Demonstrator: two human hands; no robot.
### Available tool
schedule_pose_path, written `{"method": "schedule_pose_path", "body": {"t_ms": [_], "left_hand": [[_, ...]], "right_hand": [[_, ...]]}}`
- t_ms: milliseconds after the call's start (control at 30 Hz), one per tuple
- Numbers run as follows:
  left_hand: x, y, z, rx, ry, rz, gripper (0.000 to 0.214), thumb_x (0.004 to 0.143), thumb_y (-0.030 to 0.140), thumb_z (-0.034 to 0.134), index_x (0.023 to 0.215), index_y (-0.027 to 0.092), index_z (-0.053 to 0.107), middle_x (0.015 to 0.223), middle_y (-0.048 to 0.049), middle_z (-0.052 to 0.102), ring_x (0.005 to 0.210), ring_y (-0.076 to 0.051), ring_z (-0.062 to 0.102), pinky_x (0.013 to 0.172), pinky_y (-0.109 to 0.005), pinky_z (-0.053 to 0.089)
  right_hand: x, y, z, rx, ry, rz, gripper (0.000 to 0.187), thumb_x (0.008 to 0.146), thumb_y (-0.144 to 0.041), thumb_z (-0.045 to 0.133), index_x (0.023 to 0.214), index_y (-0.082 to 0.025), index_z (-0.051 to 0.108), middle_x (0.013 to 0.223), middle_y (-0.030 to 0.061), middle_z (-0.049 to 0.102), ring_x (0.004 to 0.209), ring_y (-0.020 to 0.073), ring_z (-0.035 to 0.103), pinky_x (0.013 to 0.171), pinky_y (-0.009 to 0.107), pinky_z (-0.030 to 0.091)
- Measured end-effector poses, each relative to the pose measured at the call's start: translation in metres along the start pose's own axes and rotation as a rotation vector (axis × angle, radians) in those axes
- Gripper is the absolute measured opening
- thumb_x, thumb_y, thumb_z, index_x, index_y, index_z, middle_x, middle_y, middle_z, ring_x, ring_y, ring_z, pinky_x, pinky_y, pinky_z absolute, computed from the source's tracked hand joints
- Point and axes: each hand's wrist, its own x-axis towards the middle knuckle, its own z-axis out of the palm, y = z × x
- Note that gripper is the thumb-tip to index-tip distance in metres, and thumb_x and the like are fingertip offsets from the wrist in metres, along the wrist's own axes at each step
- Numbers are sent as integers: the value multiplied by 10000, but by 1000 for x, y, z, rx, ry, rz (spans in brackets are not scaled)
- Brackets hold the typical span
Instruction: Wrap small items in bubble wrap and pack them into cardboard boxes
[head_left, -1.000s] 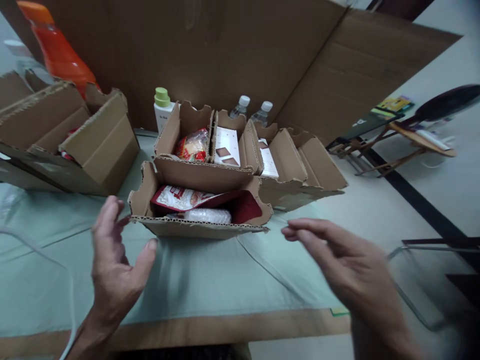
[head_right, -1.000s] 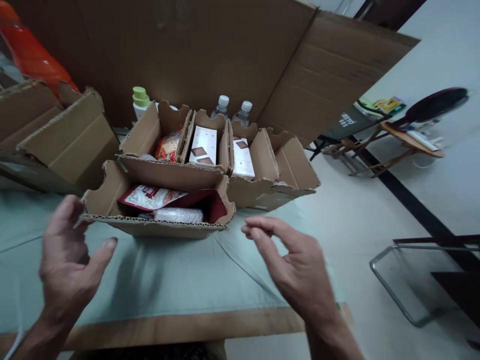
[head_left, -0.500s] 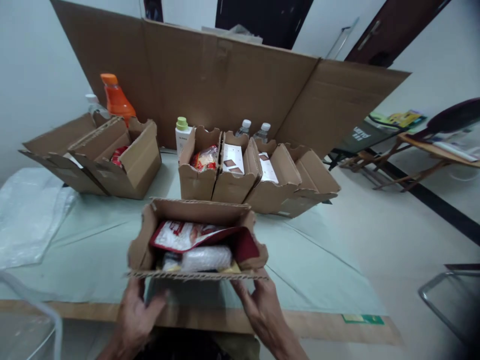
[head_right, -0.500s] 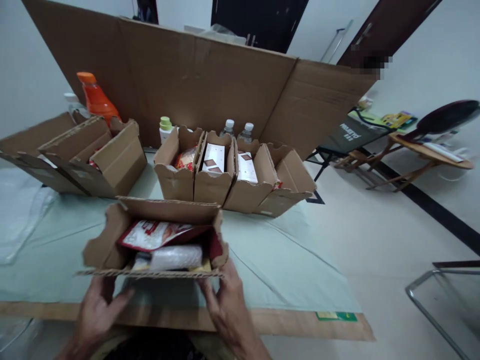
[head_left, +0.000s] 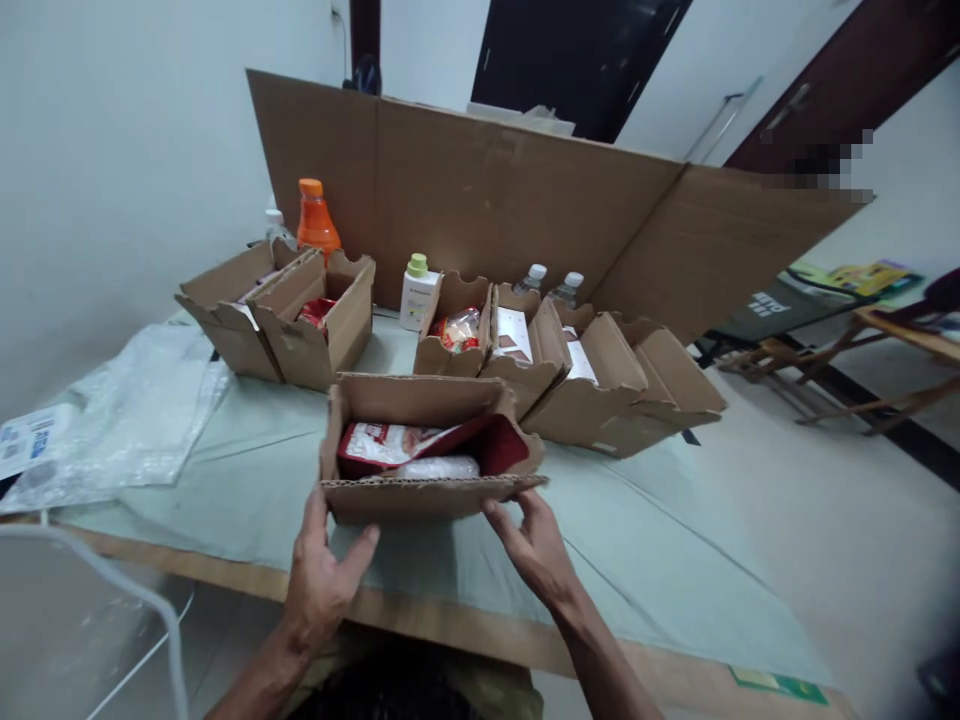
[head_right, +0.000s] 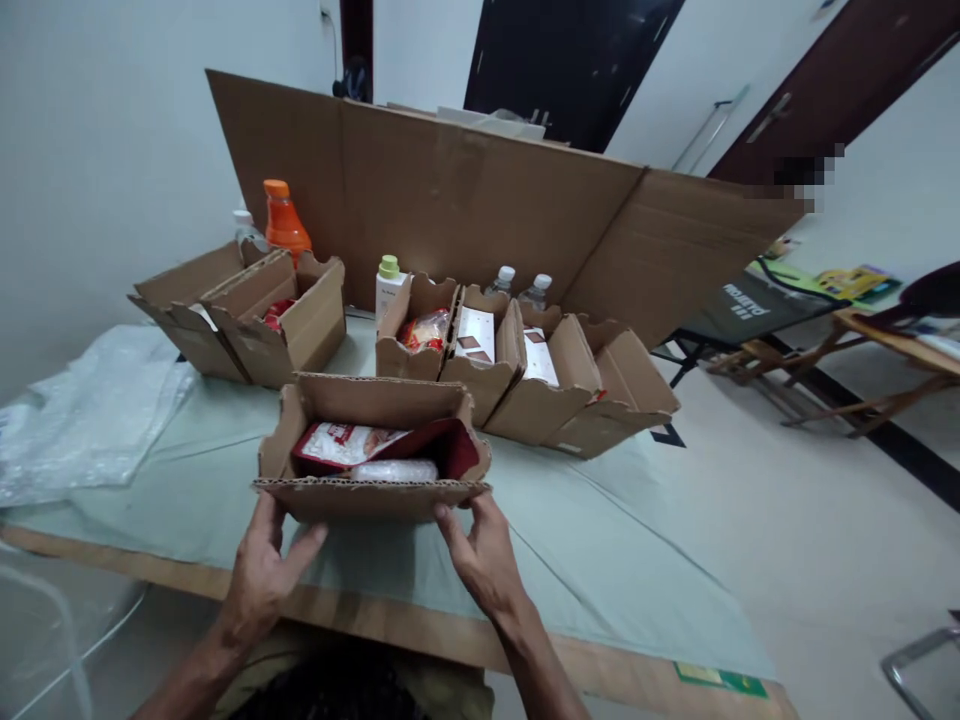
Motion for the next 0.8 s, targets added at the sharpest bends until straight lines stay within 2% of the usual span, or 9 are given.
{"method": "schedule_pose_path", "body": {"t_ms": [67, 167, 233, 333, 400, 500, 600, 700, 800], "left_hand": [[-2, -2, -16, 20, 79, -25, 717, 825, 489, 725, 1421, 171, 483, 1353, -183, 609, 1315, -361, 554, 1175, -581, 366], [-3, -2, -35, 14, 172, -20, 726, 840, 465, 732, 1464, 212, 462, 1334, -151, 616, 1263, -334, 598, 1162, -554, 402], [-5, -6, -39, 4, 212, -12, 773, 850, 428, 732, 1526, 254, 400, 1412, -136, 570, 1319, -326, 571, 1178, -524, 398], [-13, -18, -35, 21, 248, 6, 853, 838, 386, 747, 1576, 294, 328, 1542, -127, 460, 1454, -343, 444, 1207, -517, 368], [-17, -28, -31, 36, 234, 34, 909, 824, 358, 761, 1596, 306, 285, 1610, -127, 376, 1502, -360, 371, 1216, -532, 355], [-20, -33, -25, 52, 198, 60, 960, 827, 317, 755, 1622, 315, 216, 1673, -132, 264, 1508, -380, 359, 1206, -546, 372], [-21, -28, -21, 61, 189, 37, 959, 854, 291, 723, 1636, 319, 170, 1694, -138, 205, 1500, -392, 371, 1194, -567, 383], [-22, -20, -16, 57, 185, 10, 934, 876, 284, 702, 1637, 335, 164, 1704, -138, 170, 1493, -395, 383, 1201, -588, 362], [-22, -16, -9, 65, 181, 45, 900, 886, 285, 690, 1631, 345, 187, 1698, -131, 191, 1517, -388, 343, 1218, -585, 341]], "right_hand": [[16, -7, 18, 35, -100, -13, 373, 920, -481, 562, 1001, -146, 703, 945, 106, 740, 843, 248, 661, 749, 358, 547], [56, -21, 52, 159, -227, -72, 450, 904, -434, 568, 1233, -134, 639, 1104, 118, 728, 948, 253, 653, 847, 380, 545], [82, -29, 73, 261, -252, -130, 559, 898, -394, 572, 1400, -152, 532, 1281, 132, 685, 1100, 270, 640, 967, 412, 523], [107, -35, 98, 351, -211, -195, 656, 918, -354, 543, 1529, -167, 394, 1486, 148, 563, 1345, 288, 538, 1135, 458, 434], [116, -39, 110, 356, -168, -206, 694, 935, -327, 506, 1580, -162, 312, 1575, 143, 476, 1456, 275, 440, 1211, 470, 359], [123, -45, 125, 321, -119, -181, 725, 949, -299, 448, 1614, -108, 231, 1658, 143, 352, 1541, 238, 320, 1277, 439, 257], [128, -52, 134, 290, -84, -170, 708, 957, -280, 408, 1605, -45, 245, 1666, 165, 328, 1553, 229, 295, 1294, 403, 222], [131, -58, 140, 275, -53, -159, 669, 971, -285, 395, 1602, -88, 285, 1652, 143, 363, 1543, 233, 315, 1292, 426, 234], [128, -61, 144, 269, -38, -150, 613, 1003, -350, 394, 1583, -155, 350, 1648, 114, 379, 1543, 229, 315, 1291, 444, 240]]}}
